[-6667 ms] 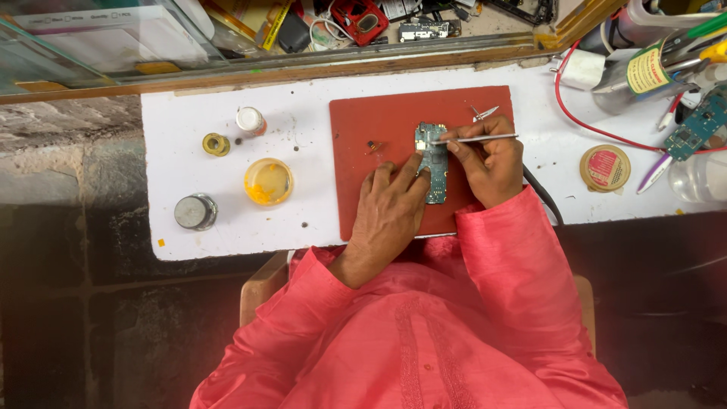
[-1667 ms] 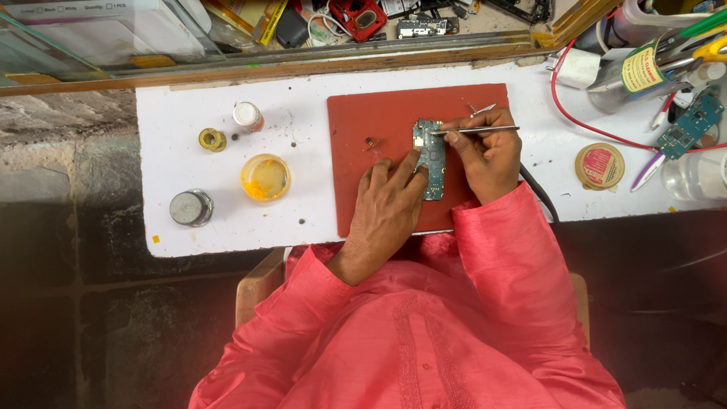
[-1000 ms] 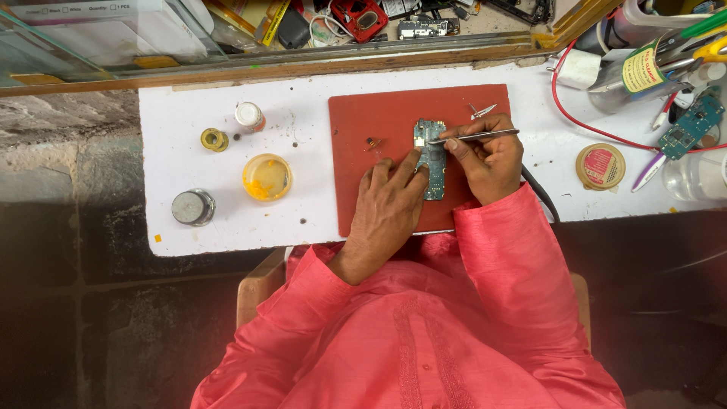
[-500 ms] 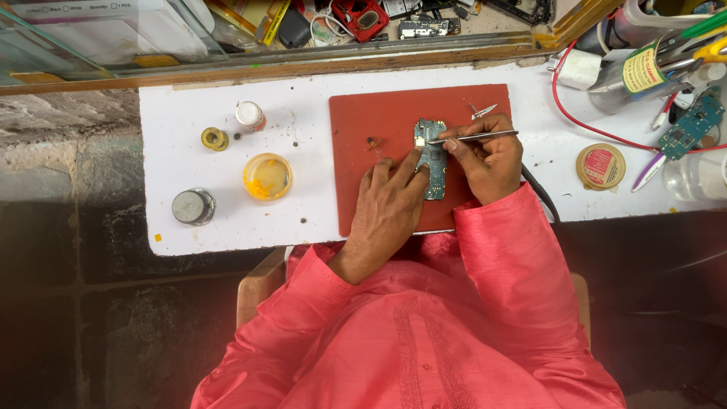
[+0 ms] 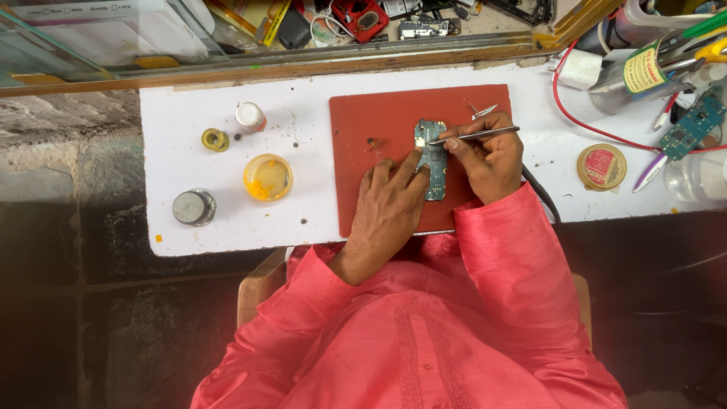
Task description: The person uses a soldering iron and tweezers to remove a small component from a circuit board, then solders a new component in its place. They apply flux with a pen-like tool and continue to adjust and solder connections on the board.
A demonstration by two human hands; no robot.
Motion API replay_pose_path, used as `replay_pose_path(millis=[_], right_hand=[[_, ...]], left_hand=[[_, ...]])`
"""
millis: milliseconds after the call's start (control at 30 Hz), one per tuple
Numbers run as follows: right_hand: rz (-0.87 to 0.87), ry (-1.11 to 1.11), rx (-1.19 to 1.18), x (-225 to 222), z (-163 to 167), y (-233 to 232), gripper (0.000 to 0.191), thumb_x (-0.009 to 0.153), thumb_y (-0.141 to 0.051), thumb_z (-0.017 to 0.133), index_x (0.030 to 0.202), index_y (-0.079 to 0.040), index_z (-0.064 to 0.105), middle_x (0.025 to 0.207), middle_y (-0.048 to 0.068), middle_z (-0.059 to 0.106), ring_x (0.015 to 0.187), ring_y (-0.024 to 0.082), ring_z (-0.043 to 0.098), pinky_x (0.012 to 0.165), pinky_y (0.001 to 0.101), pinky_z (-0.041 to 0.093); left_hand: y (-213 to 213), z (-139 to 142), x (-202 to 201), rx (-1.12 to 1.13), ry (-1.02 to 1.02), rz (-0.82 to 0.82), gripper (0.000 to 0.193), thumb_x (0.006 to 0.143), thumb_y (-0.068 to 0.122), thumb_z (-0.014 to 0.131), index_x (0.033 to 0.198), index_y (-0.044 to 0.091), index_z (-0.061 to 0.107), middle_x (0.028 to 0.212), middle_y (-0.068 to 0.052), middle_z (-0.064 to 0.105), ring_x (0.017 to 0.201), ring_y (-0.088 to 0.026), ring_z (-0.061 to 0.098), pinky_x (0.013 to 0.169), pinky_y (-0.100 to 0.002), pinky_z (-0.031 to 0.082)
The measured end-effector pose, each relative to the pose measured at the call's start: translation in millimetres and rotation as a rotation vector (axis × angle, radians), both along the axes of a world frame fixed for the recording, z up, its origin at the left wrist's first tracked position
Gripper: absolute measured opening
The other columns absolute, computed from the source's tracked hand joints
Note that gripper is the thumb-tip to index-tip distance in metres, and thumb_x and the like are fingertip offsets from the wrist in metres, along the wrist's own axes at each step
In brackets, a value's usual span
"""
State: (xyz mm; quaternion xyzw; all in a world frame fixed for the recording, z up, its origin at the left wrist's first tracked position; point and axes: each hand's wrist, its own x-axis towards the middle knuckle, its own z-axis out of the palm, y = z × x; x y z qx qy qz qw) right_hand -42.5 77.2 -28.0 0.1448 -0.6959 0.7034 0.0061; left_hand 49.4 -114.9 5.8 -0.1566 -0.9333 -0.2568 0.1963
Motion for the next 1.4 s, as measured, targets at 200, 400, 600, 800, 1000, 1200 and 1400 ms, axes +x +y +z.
replay_pose_path(millis=[200, 400, 600, 800, 1000, 1200, 1400], right_hand=[[-0.035, 0.021, -0.019, 3, 2, -4, 0.029, 0.102, 0.009, 0.069, 0.111, -0.003, 0.044, 0.112, 0.022, 0.074, 0.106, 0.020, 0.074, 0.094, 0.0294, 0.061], [-0.067, 0.094, -0.154, 8, 6, -5, 0.032, 0.102, 0.009, 0.070, 0.114, -0.003, 0.044, 0.113, 0.023, 0.072, 0.107, 0.024, 0.073, 0.097, 0.0328, 0.063], [-0.051, 0.165, -0.192, 22, 11, -4, 0.032, 0.101, 0.011, 0.070, 0.115, -0.003, 0.044, 0.116, 0.026, 0.071, 0.114, 0.028, 0.073, 0.101, 0.0361, 0.063], [0.020, 0.303, -0.151, 62, 19, -11, 0.034, 0.099, 0.012, 0.069, 0.115, -0.005, 0.044, 0.120, 0.026, 0.070, 0.117, 0.028, 0.072, 0.098, 0.0347, 0.062], [0.139, 0.385, -0.124, 79, 25, -14, 0.030, 0.099, 0.013, 0.067, 0.114, -0.007, 0.049, 0.118, 0.024, 0.071, 0.117, 0.029, 0.072, 0.092, 0.0340, 0.063], [-0.041, 0.364, -0.112, 85, 33, 3, 0.034, 0.100, 0.010, 0.072, 0.117, -0.008, 0.048, 0.109, 0.019, 0.072, 0.108, 0.026, 0.073, 0.093, 0.0380, 0.063], [-0.324, 0.227, 0.362, 53, 56, 80, 0.036, 0.109, -0.002, 0.077, 0.136, 0.000, 0.053, 0.101, 0.012, 0.070, 0.087, 0.015, 0.064, 0.084, 0.0260, 0.053]], left_hand=[[-1, 0, 0, 0.002, -0.005, -0.007, 0.030, 0.092, 0.010, 0.068, 0.121, 0.005, 0.067, 0.141, -0.011, 0.059, 0.111, -0.031, 0.056, 0.099, -0.047, 0.049], [-2, -1, -2, 0.026, -0.005, -0.019, 0.033, 0.091, 0.013, 0.070, 0.123, 0.007, 0.066, 0.141, -0.009, 0.059, 0.112, -0.032, 0.055, 0.099, -0.047, 0.049], [-9, 5, 1, 0.372, 0.033, -0.023, 0.038, 0.095, 0.020, 0.075, 0.128, 0.005, 0.063, 0.134, -0.013, 0.062, 0.110, -0.034, 0.061, 0.095, -0.044, 0.050], [-18, 13, 2, 0.746, -0.214, 0.024, 0.036, 0.090, 0.022, 0.081, 0.117, 0.002, 0.068, 0.104, -0.009, 0.069, 0.083, -0.018, 0.061, 0.073, -0.031, 0.053], [-18, 16, 8, 0.894, -0.335, -0.035, 0.018, 0.098, 0.019, 0.073, 0.095, 0.001, 0.073, 0.078, -0.002, 0.068, 0.067, -0.009, 0.056, 0.062, -0.026, 0.046], [-47, 11, 13, 0.973, -0.319, 0.043, 0.018, 0.100, 0.012, 0.070, 0.087, 0.000, 0.067, 0.072, -0.002, 0.060, 0.066, -0.007, 0.048, 0.059, -0.025, 0.042], [-103, 7, 18, 0.557, 0.032, 0.313, 0.027, 0.102, 0.008, 0.069, 0.078, 0.002, 0.057, 0.068, -0.003, 0.053, 0.060, -0.010, 0.044, 0.054, -0.031, 0.036]])
